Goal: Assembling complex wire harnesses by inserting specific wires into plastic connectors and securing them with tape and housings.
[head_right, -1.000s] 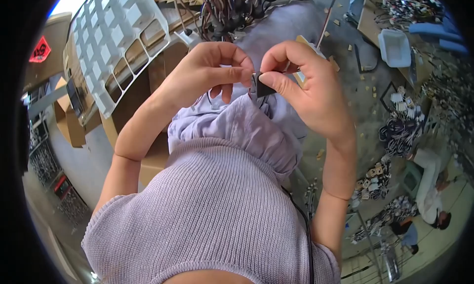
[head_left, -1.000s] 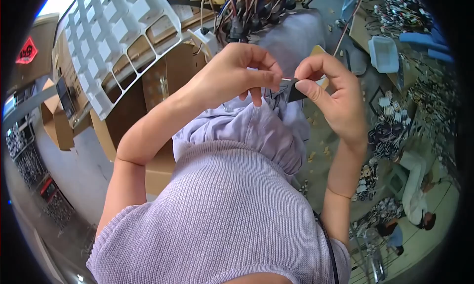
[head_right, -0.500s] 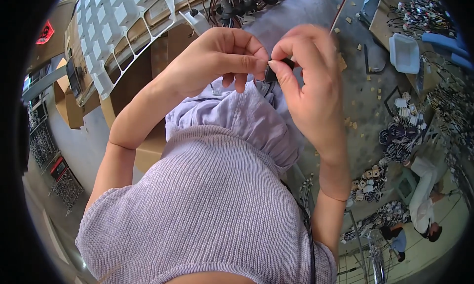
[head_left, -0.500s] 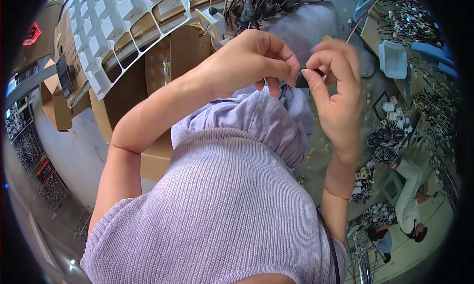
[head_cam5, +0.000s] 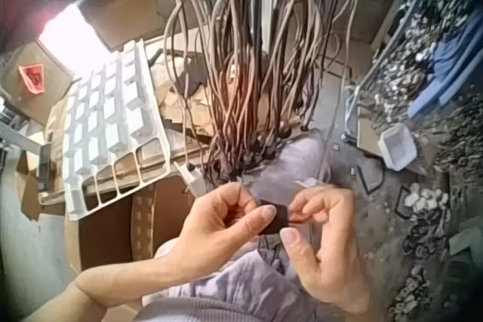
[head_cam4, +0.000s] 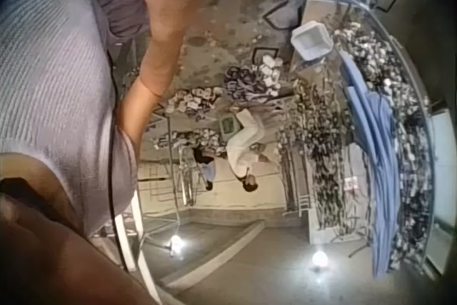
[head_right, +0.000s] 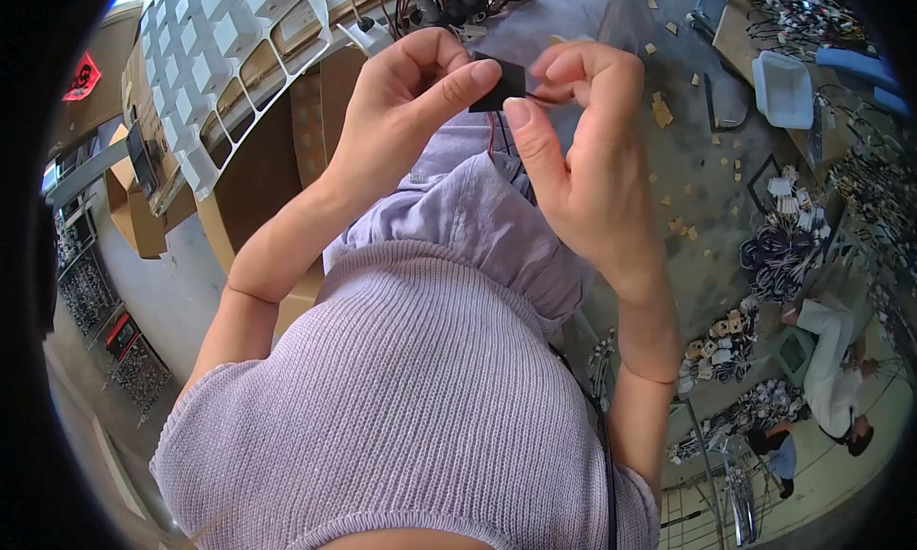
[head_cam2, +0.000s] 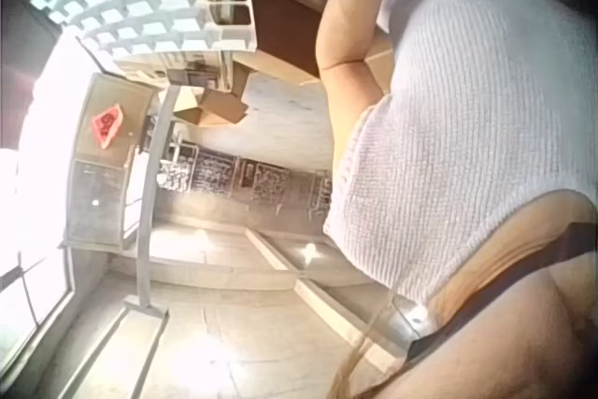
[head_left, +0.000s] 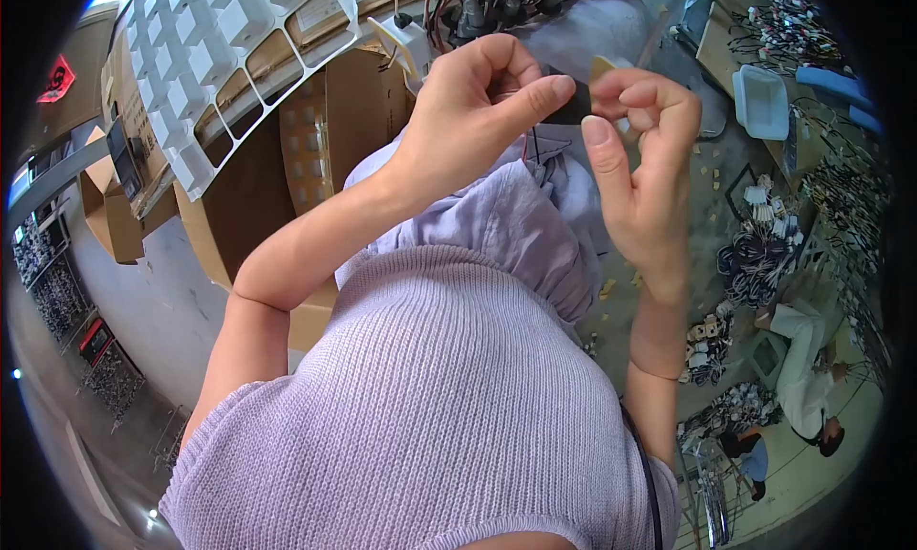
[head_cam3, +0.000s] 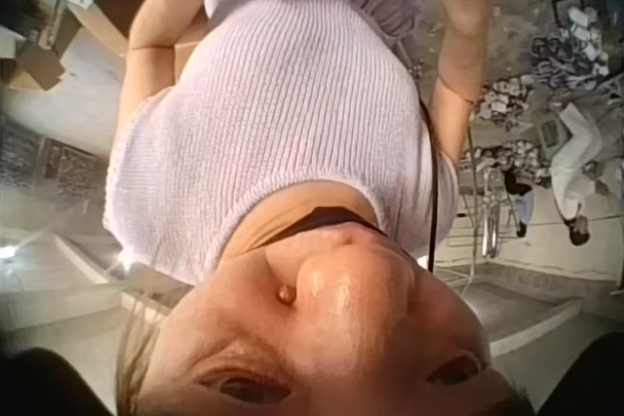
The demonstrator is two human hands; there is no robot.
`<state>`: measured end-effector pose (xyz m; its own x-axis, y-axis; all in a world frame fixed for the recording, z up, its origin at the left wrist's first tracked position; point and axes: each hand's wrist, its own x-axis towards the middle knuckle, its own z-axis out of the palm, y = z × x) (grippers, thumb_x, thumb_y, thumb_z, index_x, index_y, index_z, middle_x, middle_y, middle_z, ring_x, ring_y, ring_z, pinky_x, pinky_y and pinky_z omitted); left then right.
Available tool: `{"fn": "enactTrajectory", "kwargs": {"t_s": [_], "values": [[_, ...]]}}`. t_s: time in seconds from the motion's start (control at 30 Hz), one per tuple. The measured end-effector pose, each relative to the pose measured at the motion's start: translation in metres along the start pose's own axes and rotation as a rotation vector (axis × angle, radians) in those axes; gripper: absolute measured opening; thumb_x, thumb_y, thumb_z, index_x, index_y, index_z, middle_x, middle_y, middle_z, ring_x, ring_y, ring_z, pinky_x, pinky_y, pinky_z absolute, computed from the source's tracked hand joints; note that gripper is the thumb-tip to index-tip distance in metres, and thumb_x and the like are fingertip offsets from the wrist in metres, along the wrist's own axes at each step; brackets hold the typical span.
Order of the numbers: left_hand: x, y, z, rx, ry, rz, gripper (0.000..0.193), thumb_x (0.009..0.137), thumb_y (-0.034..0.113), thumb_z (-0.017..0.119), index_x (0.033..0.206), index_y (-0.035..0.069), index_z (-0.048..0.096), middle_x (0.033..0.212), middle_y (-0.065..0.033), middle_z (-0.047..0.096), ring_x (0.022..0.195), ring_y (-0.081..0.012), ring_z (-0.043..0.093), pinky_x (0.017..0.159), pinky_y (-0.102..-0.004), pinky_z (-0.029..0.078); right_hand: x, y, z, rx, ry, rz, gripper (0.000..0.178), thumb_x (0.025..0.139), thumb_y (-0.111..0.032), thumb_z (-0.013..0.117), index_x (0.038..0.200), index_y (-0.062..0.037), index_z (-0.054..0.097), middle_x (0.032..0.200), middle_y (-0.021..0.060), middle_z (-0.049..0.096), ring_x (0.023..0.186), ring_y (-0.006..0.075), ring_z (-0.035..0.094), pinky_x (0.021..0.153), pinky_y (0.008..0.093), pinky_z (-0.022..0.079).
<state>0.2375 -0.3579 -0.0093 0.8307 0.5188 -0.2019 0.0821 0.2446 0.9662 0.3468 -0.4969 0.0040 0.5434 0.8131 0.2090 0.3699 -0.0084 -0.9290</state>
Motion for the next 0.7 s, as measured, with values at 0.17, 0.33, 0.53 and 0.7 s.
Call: {"fn": "enactTrajectory", "kwargs": {"t_s": [0.17, 0.33, 0.53, 0.7], "values": [[-0.002, 0.003, 0.004, 0.125, 0.063, 0.167, 0.027, 0.086, 0.014, 0.074, 0.078, 0.003, 0.051, 0.060, 0.0061, 0.047, 0.053, -0.0005, 0.040, 0.045, -0.0182, 0.031, 0.001, -0.007, -0.003, -0.134, 0.112, 0.016, 0.028, 0.082, -0.007, 0.073, 0.106, -0.0038, 0.057, 0.087, 0.0013, 0.046, 0.064, 0.0092, 0.037, 0.061, 0.0244, 0.039], [-0.007, 0.013, 0.009, -0.067, 0.055, 0.208, 0.021, 0.085, 0.008, 0.074, 0.091, 0.003, 0.055, 0.060, 0.0078, 0.039, 0.054, -0.0008, 0.031, 0.048, -0.0179, 0.027, -0.001, -0.010, -0.001, -0.070, 0.173, 0.020, 0.029, 0.074, -0.001, 0.078, 0.101, -0.0081, 0.073, 0.083, -0.0029, 0.045, 0.058, 0.0056, 0.033, 0.050, 0.0202, 0.028], [-0.015, 0.016, 0.005, 0.214, -0.054, 0.206, 0.037, 0.079, -0.001, 0.075, 0.114, 0.000, 0.064, 0.078, 0.0070, 0.050, 0.062, 0.0005, 0.031, 0.053, -0.0153, 0.026, -0.001, -0.017, -0.007, -0.118, 0.201, 0.051, 0.036, 0.068, 0.002, 0.081, 0.103, -0.0083, 0.074, 0.082, -0.0035, 0.043, 0.059, 0.0044, 0.033, 0.051, 0.0201, 0.028], [-0.013, 0.017, 0.004, 0.435, 0.021, 0.318, 0.035, 0.076, -0.003, 0.076, 0.110, 0.002, 0.067, 0.076, 0.0067, 0.049, 0.060, -0.0001, 0.030, 0.051, -0.0162, 0.025, 0.002, -0.021, -0.006, -0.138, 0.162, 0.045, 0.035, 0.068, 0.001, 0.081, 0.101, -0.0079, 0.074, 0.082, -0.0031, 0.044, 0.059, 0.0048, 0.034, 0.051, 0.0205, 0.029]]}}
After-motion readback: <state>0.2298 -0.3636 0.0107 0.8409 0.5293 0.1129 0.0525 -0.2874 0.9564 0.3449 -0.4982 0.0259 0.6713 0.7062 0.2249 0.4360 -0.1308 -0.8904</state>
